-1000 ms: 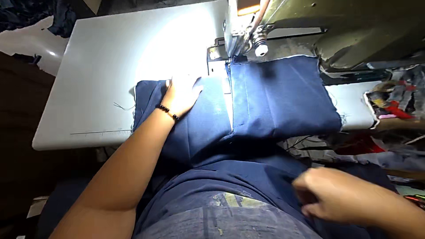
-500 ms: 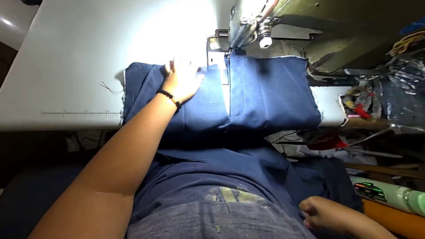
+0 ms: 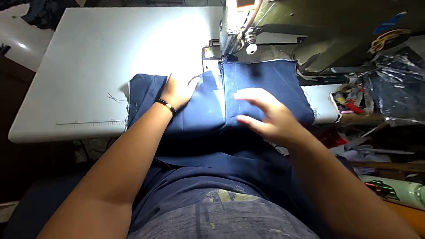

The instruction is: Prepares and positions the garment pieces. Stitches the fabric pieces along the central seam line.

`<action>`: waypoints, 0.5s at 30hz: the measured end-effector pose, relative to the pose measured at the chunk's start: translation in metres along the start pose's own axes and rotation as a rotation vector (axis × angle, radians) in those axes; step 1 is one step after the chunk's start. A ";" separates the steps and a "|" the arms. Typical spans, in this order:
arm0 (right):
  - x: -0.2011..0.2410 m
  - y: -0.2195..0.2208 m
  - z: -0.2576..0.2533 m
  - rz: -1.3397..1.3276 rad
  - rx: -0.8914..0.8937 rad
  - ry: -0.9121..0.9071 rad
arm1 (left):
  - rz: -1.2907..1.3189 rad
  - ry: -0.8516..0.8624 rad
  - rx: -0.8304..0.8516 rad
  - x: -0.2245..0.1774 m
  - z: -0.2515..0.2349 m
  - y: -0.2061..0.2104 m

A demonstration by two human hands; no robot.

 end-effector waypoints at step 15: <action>0.005 0.105 0.050 -0.374 0.442 0.339 | -0.280 -0.228 0.259 0.000 -0.040 -0.023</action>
Point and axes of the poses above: each hand's wrist, its own z-axis away from the middle knuckle, its own y-axis out of the palm, x = y × z, the point moved 7 cm from there along -z, towards the middle knuckle, and after that the axes turned 5 degrees about -z, right-handed, at the moved point
